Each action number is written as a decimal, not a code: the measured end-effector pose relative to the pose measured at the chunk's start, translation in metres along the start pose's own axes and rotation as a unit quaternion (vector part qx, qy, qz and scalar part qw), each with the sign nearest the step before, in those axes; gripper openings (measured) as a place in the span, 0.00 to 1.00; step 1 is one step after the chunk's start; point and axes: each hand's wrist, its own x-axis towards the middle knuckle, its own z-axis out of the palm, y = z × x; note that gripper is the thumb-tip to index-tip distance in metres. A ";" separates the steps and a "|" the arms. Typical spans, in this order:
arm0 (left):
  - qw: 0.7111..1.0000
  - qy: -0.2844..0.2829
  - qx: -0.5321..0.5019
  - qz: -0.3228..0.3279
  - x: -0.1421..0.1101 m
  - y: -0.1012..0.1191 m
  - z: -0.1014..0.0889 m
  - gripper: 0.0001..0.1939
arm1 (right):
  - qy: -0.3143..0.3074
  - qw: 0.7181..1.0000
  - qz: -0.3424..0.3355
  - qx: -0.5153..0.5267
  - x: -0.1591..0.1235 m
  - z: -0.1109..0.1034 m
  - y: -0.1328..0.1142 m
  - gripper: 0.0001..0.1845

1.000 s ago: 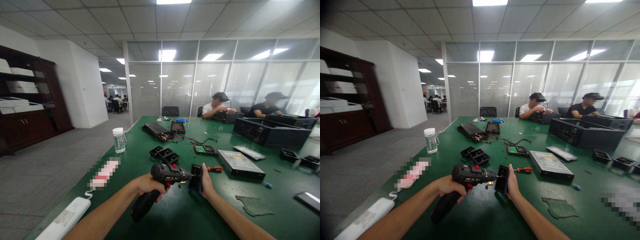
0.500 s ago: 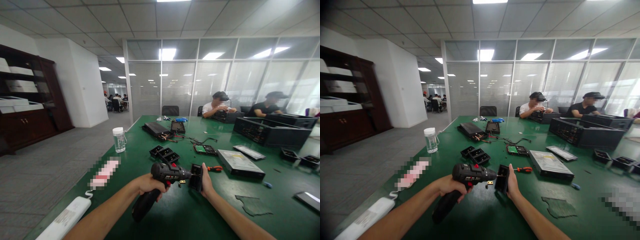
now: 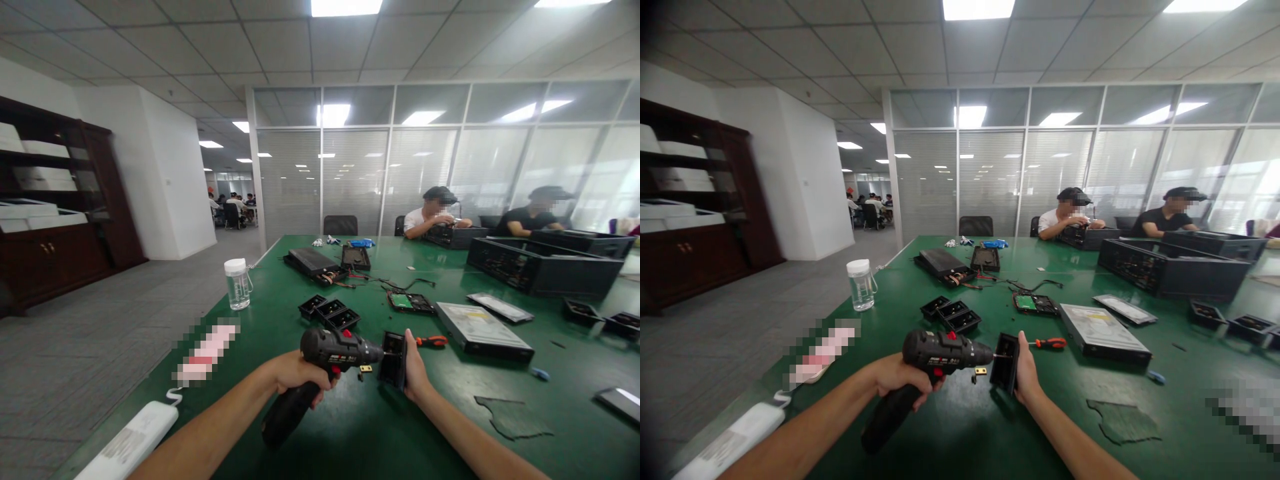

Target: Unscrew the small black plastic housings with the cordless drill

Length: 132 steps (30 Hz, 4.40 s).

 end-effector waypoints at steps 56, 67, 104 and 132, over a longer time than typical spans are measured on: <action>1.000 -0.005 0.022 0.013 -0.002 0.000 0.008 0.09 | 0.001 1.000 0.012 0.014 -0.003 0.001 -0.001 0.25; 1.000 -0.005 0.019 0.000 -0.002 0.000 0.008 0.10 | 0.006 1.000 0.012 0.015 -0.005 0.002 -0.001 0.25; 0.999 -0.001 0.047 0.000 -0.003 0.003 0.011 0.09 | 0.007 1.000 0.010 0.003 0.000 -0.003 0.002 0.25; 0.998 -0.006 0.063 0.002 -0.002 0.000 0.006 0.09 | 0.007 1.000 -0.011 0.006 0.000 -0.002 0.002 0.24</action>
